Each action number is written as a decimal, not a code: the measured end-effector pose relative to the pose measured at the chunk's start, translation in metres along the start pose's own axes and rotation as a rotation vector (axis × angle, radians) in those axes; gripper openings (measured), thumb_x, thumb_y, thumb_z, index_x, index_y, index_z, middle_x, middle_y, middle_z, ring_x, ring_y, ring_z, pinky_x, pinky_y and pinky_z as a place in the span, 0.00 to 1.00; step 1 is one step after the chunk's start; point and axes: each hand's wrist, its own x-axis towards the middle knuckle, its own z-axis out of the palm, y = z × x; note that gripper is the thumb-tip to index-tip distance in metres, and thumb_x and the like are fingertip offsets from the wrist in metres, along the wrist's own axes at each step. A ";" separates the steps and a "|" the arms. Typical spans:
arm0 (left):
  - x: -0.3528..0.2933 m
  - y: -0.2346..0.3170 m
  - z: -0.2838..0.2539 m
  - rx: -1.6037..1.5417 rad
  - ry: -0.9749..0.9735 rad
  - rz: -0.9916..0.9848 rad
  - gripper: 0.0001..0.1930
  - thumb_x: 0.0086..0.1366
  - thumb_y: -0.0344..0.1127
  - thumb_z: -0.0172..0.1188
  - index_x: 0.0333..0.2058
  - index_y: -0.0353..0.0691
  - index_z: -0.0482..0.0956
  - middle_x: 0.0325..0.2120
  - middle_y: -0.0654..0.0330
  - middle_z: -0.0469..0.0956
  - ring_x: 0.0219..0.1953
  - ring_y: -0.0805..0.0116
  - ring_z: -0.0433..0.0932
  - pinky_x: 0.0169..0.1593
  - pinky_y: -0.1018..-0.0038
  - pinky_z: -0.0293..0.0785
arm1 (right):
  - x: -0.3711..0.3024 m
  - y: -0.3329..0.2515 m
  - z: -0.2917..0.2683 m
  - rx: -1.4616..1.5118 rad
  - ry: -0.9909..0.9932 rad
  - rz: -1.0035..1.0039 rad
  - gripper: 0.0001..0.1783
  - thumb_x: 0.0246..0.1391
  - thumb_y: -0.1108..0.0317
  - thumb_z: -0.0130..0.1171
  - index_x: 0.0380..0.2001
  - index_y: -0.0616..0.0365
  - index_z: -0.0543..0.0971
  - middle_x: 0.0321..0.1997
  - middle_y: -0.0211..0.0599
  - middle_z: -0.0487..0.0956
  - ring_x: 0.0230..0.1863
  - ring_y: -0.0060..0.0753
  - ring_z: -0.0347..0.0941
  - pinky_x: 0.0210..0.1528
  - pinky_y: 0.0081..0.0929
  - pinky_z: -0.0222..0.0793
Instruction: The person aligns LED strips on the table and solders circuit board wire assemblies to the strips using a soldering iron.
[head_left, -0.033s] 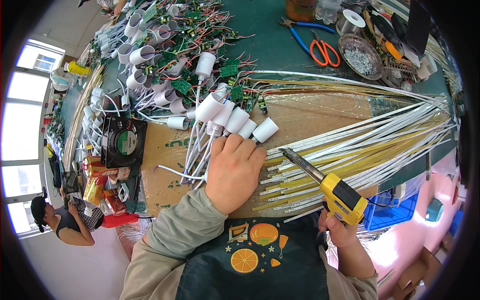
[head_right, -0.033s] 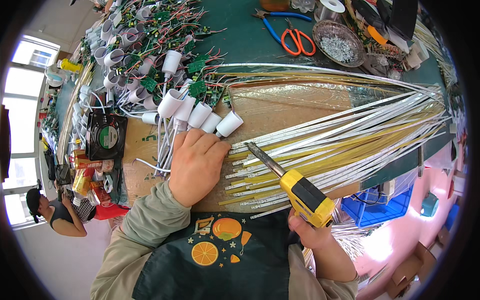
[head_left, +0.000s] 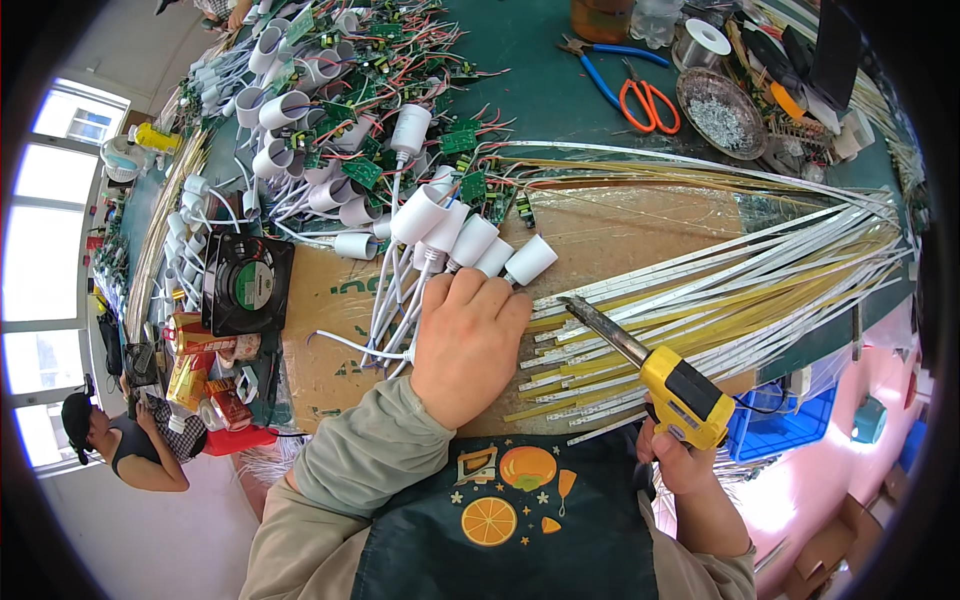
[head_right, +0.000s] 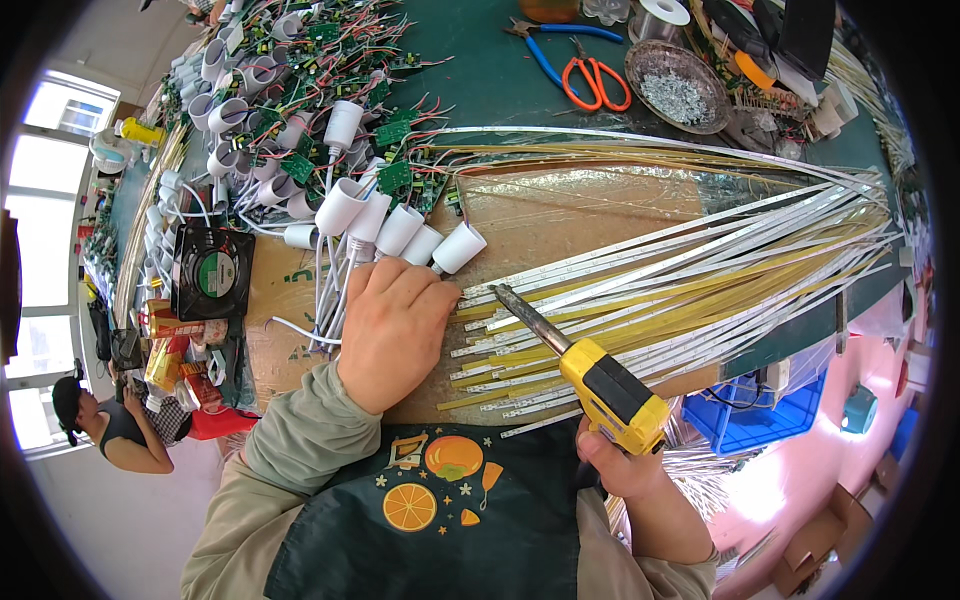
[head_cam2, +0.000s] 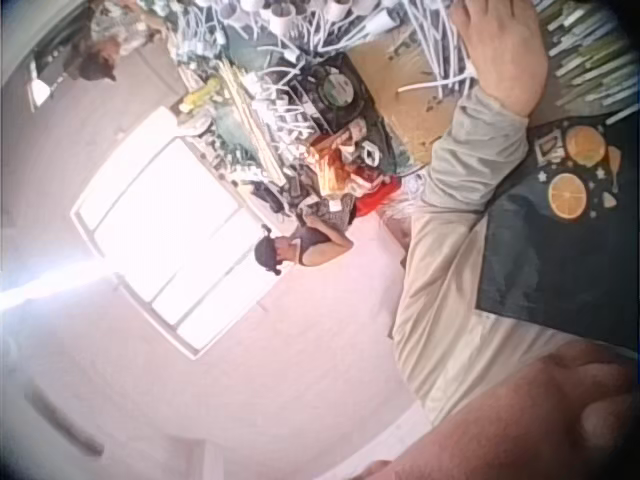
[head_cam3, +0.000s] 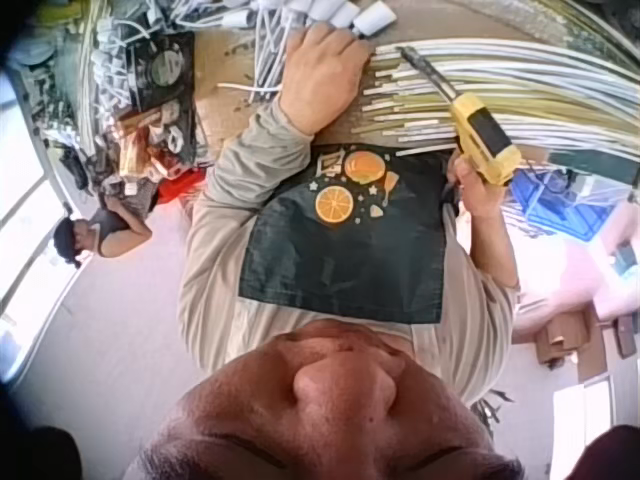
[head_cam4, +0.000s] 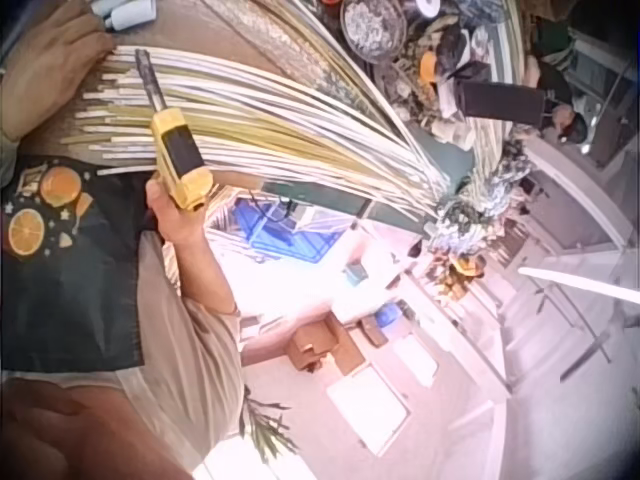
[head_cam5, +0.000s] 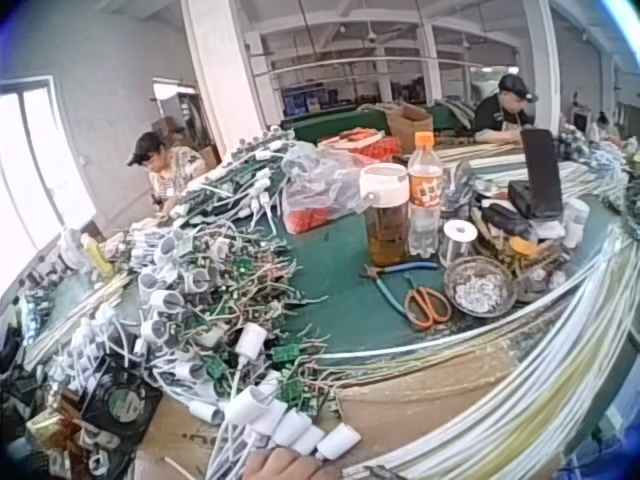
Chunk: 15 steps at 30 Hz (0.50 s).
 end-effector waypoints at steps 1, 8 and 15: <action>0.000 0.000 0.000 0.001 0.000 0.000 0.08 0.54 0.28 0.64 0.35 0.44 0.82 0.33 0.64 0.79 0.40 0.61 0.75 0.48 0.64 0.66 | 0.001 -0.001 0.003 0.001 -0.001 0.000 0.31 0.57 0.68 0.66 0.63 0.62 0.68 0.29 0.35 0.77 0.26 0.23 0.72 0.27 0.22 0.69; 0.002 0.004 0.008 -0.052 0.080 -0.032 0.05 0.54 0.30 0.60 0.31 0.42 0.77 0.33 0.61 0.75 0.40 0.60 0.72 0.47 0.62 0.64 | 0.001 0.001 0.006 -0.008 0.047 -0.002 0.33 0.56 0.62 0.68 0.60 0.65 0.69 0.26 0.36 0.75 0.22 0.24 0.70 0.24 0.22 0.67; 0.001 0.003 0.009 -0.040 0.086 -0.016 0.05 0.54 0.31 0.61 0.31 0.42 0.77 0.34 0.61 0.75 0.40 0.60 0.72 0.47 0.62 0.63 | 0.000 0.001 0.003 0.008 0.014 0.000 0.29 0.57 0.69 0.66 0.60 0.62 0.70 0.30 0.34 0.77 0.27 0.24 0.73 0.28 0.23 0.69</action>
